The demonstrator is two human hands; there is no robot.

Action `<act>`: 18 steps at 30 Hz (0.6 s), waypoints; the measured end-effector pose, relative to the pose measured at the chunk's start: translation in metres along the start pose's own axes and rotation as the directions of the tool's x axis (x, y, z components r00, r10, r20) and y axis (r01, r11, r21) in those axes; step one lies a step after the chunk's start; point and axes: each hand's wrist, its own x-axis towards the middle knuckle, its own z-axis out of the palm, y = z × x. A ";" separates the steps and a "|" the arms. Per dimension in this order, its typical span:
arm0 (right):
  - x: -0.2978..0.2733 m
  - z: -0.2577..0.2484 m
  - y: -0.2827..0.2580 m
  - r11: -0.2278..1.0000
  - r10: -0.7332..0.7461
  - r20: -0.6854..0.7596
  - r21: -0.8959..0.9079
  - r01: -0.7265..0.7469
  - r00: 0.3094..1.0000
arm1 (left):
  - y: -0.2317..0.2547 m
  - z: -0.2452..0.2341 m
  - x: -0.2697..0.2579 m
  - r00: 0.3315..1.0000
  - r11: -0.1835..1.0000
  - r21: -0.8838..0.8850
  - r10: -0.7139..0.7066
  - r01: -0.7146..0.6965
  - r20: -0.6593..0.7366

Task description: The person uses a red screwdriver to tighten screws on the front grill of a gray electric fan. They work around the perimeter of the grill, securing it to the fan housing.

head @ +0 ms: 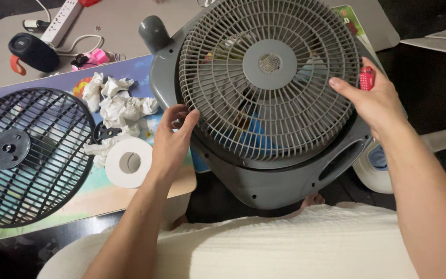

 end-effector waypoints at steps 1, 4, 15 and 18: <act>0.000 0.000 0.000 1.000 0.009 0.002 0.005 -0.009 1.000 | -0.001 0.000 0.001 1.000 0.998 0.061 0.021 -0.020 -0.016; 0.001 0.000 0.003 0.999 0.015 0.030 0.029 -0.016 0.999 | -0.004 0.001 0.001 0.994 0.983 0.163 0.092 -0.082 -0.058; -0.034 -0.011 -0.032 0.919 -0.395 -0.226 -0.107 0.380 0.891 | 0.005 0.022 -0.019 0.941 0.930 0.291 0.285 -0.226 -0.180; -0.091 0.005 -0.043 0.926 -0.375 -0.025 -0.061 0.373 0.927 | 0.005 0.026 -0.028 0.794 0.779 0.507 0.548 -0.370 -0.263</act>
